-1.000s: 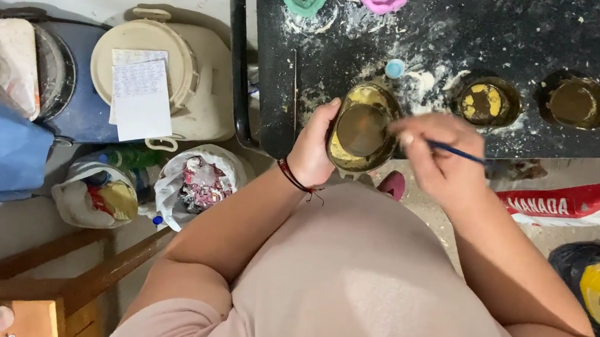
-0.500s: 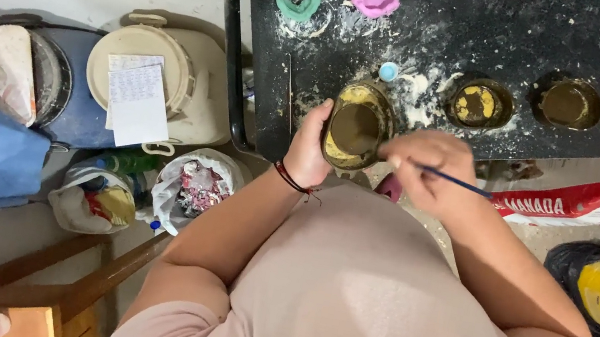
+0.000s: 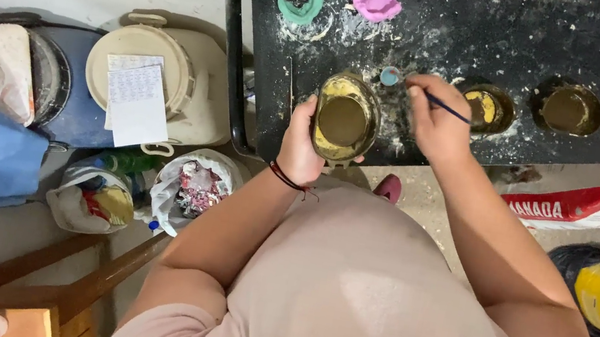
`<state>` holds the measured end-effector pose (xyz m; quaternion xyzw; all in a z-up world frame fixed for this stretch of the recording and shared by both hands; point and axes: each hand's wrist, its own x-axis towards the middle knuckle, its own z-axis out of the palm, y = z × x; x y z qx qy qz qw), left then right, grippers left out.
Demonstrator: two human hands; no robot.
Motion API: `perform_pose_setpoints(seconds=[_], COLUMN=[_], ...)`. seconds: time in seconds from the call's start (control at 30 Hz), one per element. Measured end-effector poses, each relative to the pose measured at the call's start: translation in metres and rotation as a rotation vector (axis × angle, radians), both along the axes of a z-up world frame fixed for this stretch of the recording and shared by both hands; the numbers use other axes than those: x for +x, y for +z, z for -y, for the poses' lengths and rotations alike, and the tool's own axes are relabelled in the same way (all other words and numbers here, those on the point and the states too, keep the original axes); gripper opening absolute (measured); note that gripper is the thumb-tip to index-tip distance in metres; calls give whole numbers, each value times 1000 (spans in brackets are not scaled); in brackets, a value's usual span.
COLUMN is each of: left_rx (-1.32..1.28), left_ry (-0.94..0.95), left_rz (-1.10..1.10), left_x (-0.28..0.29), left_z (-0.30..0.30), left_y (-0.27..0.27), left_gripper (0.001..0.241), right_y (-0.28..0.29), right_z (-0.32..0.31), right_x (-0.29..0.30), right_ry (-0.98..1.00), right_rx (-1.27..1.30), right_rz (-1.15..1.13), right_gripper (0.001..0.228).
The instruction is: The person paints the inside of a small ceramic bowl with a brush, repeatedly dipping it into a container of gold paint. Later, they use a green spatula to scoop a white powder from a larger container into a smaller one.
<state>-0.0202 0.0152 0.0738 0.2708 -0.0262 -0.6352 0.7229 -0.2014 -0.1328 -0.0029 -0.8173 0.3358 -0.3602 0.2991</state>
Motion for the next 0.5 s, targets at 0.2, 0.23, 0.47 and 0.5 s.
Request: perform_pose_setpoints(seconds=[0.2, 0.23, 0.47, 0.5], left_rx=[19, 21, 28, 23], left_ry=[6, 8, 13, 8], left_rz=[-11, -10, -19, -16], left_x=[1, 3, 6, 6], left_z=[0, -1, -3, -3], left_y=[14, 16, 24, 25], left_gripper=[29, 29, 29, 28], right_y=[-17, -19, 3, 13], right_z=[5, 6, -1, -3], right_x=[5, 5, 4, 4], right_ry=[-47, -46, -61, -49], right_rx=[3, 5, 68, 92], right_rz=[-118, -118, 2, 97], right_gripper=[13, 13, 16, 19])
